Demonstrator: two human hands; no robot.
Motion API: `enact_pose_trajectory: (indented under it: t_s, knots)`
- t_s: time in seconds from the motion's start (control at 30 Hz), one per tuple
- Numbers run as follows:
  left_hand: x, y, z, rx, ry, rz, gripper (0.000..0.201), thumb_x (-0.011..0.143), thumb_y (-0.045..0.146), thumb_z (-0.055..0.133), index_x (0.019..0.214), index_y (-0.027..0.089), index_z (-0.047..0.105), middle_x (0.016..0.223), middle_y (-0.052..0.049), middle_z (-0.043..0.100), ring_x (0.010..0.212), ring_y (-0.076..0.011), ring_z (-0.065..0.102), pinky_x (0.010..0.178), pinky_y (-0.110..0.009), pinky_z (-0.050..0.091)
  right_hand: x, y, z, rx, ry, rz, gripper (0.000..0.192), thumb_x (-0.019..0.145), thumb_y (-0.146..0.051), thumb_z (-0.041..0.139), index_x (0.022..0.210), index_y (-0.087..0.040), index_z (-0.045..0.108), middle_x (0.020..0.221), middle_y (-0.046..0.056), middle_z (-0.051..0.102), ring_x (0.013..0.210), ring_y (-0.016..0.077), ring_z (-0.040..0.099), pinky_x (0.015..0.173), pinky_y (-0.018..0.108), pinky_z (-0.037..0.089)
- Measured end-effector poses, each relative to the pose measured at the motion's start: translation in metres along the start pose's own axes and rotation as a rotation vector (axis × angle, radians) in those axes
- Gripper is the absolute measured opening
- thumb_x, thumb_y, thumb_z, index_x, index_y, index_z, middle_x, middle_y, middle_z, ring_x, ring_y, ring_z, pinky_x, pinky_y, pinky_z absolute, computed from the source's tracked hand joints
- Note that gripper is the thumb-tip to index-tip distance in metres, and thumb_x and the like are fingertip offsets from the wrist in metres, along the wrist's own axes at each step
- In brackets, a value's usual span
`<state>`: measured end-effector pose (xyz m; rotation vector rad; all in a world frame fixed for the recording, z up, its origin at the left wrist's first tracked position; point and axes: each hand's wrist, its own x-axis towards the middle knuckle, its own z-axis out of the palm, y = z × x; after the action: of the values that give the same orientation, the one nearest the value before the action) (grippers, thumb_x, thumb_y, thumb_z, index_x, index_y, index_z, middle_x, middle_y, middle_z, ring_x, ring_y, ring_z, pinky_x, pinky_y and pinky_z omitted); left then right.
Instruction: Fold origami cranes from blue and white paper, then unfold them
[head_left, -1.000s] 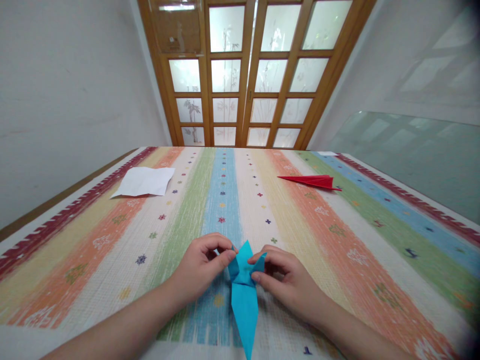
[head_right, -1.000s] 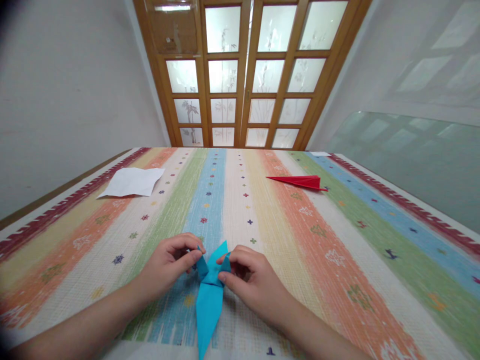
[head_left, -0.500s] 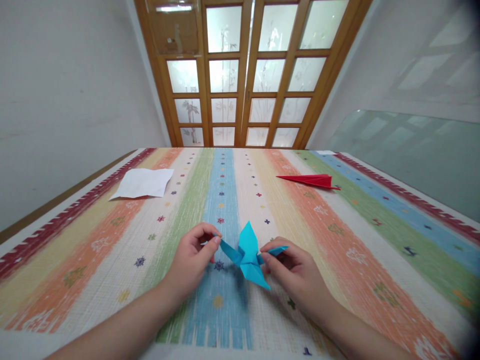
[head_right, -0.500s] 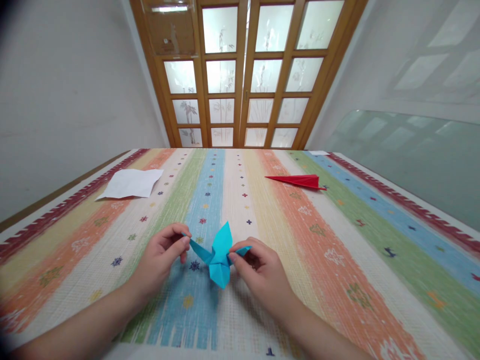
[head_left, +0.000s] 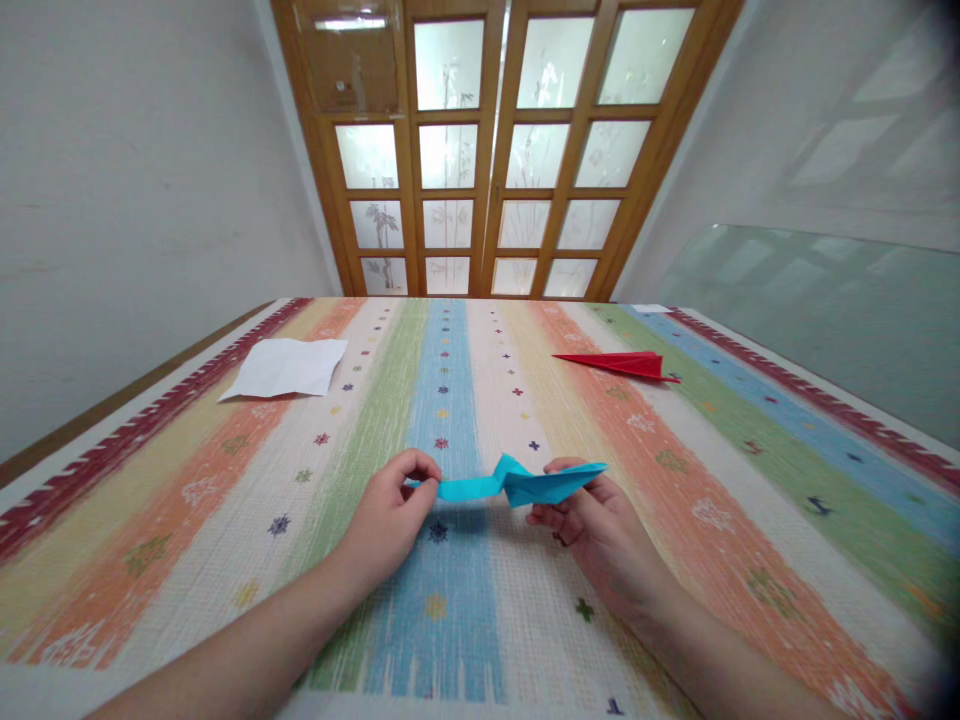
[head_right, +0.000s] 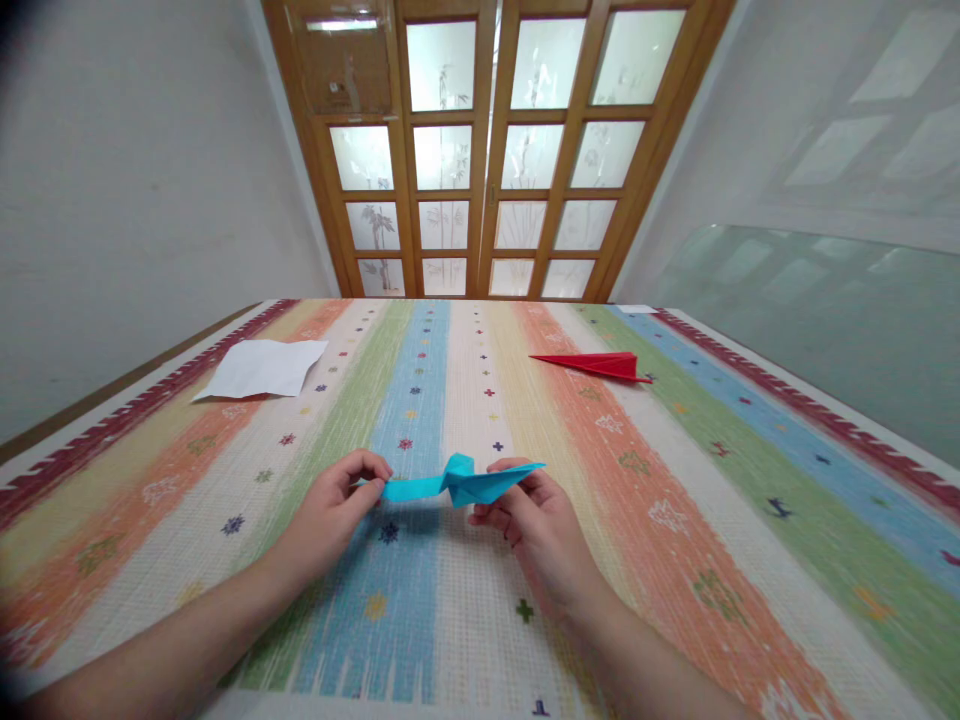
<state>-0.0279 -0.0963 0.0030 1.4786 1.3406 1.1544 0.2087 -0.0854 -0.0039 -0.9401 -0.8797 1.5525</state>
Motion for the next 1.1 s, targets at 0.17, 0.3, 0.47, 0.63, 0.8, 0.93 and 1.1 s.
enact_pose_trajectory:
  t_s: [0.17,0.3,0.47,0.63,0.8,0.93,1.1]
  knots:
    - [-0.006,0.005,0.002,0.283,-0.129,0.178,0.015,0.086,0.012,0.053,0.085,0.02,0.065,0.088,-0.003,0.067,0.089,-0.0197,0.062,0.085,-0.035,0.045,0.002,-0.003,-0.001,0.134,-0.031,0.023,0.023,0.077,-0.036,0.083,0.083,-0.019,0.068,0.073,0.002,0.069,0.068,0.0148,0.067,0.07,0.031,0.059]
    - [-0.012,0.009,0.001,0.298,-0.106,0.268,0.014,0.093,0.019,0.052,0.097,0.02,0.065,0.096,-0.004,0.067,0.094,-0.0207,0.062,0.087,-0.037,0.046,-0.002,-0.005,-0.001,0.155,-0.087,0.037,0.02,0.079,-0.036,0.081,0.084,-0.021,0.07,0.073,0.002,0.071,0.065,0.0141,0.068,0.068,0.029,0.059]
    - [-0.017,0.013,-0.003,0.299,-0.069,0.528,0.02,0.094,0.023,0.056,0.114,0.021,0.061,0.115,-0.007,0.063,0.11,-0.0221,0.058,0.098,-0.04,0.044,-0.009,-0.004,0.002,-0.025,-0.201,0.004,0.02,0.082,-0.04,0.078,0.089,-0.024,0.069,0.076,0.001,0.072,0.069,0.0177,0.071,0.066,0.031,0.059]
    - [-0.022,0.017,-0.004,0.329,-0.068,0.699,0.023,0.091,0.016,0.06,0.113,0.022,0.064,0.117,-0.008,0.061,0.109,-0.0214,0.057,0.095,-0.038,0.044,-0.017,-0.003,0.004,-0.371,-0.261,-0.268,0.005,0.088,-0.029,0.072,0.09,-0.024,0.071,0.077,0.0,0.067,0.064,0.0114,0.066,0.057,0.021,0.053]
    - [-0.025,0.021,-0.003,0.336,-0.07,0.819,0.025,0.087,0.013,0.063,0.112,0.019,0.064,0.115,-0.009,0.06,0.107,-0.0218,0.057,0.094,-0.037,0.045,-0.026,-0.011,0.006,-0.639,-0.243,-0.633,0.013,0.091,-0.016,0.065,0.097,-0.026,0.07,0.082,0.0,0.065,0.071,0.0129,0.065,0.058,0.023,0.052]
    - [-0.027,0.022,-0.002,0.328,-0.012,0.831,0.026,0.088,0.01,0.059,0.112,0.018,0.062,0.108,-0.009,0.062,0.102,-0.021,0.058,0.091,-0.037,0.046,-0.031,-0.018,0.007,-0.76,-0.279,-0.925,0.026,0.087,-0.003,0.061,0.102,-0.023,0.067,0.085,0.002,0.068,0.078,0.0152,0.065,0.068,0.028,0.054]
    - [-0.027,0.018,-0.003,0.222,0.035,0.624,0.018,0.092,0.014,0.055,0.109,0.021,0.058,0.078,0.001,0.058,0.07,-0.0132,0.056,0.067,-0.026,0.045,-0.034,-0.021,0.004,-0.852,-0.4,-1.076,0.04,0.084,0.004,0.056,0.115,-0.02,0.064,0.093,0.006,0.067,0.084,0.0162,0.065,0.071,0.028,0.056]
